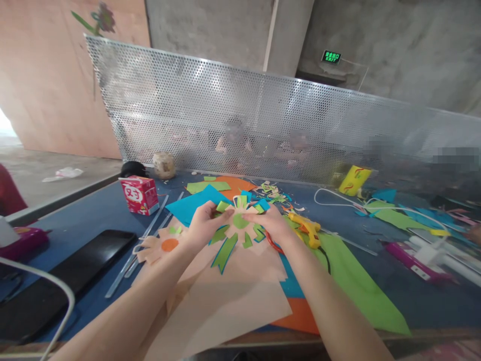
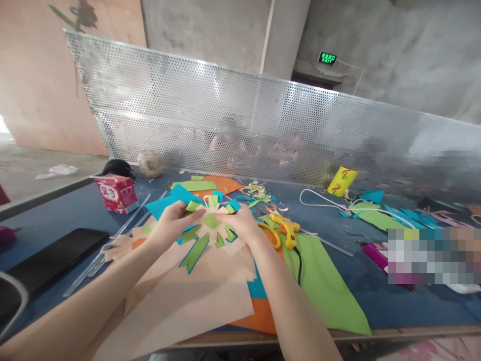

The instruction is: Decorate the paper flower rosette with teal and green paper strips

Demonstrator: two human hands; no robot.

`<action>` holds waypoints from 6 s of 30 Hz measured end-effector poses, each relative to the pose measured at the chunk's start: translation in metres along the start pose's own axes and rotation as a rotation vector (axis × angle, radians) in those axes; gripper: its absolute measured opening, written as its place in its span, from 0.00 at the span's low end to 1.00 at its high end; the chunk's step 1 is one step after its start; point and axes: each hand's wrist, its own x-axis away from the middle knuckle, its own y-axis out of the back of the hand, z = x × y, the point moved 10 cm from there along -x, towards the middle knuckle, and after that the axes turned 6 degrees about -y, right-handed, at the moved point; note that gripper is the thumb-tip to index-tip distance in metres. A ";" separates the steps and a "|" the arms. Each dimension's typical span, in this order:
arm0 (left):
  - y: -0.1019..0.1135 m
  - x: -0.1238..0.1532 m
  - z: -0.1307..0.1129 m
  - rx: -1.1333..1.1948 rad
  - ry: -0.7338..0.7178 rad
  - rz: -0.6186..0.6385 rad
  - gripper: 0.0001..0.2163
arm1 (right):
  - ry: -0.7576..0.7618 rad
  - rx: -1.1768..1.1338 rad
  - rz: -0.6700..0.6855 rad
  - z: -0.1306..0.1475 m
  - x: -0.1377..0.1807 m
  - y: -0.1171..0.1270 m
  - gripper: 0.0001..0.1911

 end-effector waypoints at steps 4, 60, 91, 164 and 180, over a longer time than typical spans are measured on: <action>0.000 0.000 -0.003 -0.046 -0.031 -0.004 0.10 | 0.004 0.068 -0.038 0.002 0.001 0.003 0.09; 0.019 -0.006 -0.043 -1.005 -0.497 0.009 0.17 | -0.035 -0.076 -0.017 0.004 0.004 0.007 0.11; 0.016 -0.006 0.008 0.048 0.158 0.037 0.08 | -0.026 0.009 -0.204 0.000 0.004 0.014 0.11; 0.024 -0.010 0.001 0.154 0.109 -0.020 0.14 | -0.047 0.111 -0.158 0.003 0.003 0.012 0.15; -0.001 -0.005 -0.009 0.042 -0.031 0.207 0.17 | -0.016 0.112 -0.172 0.001 0.002 0.014 0.12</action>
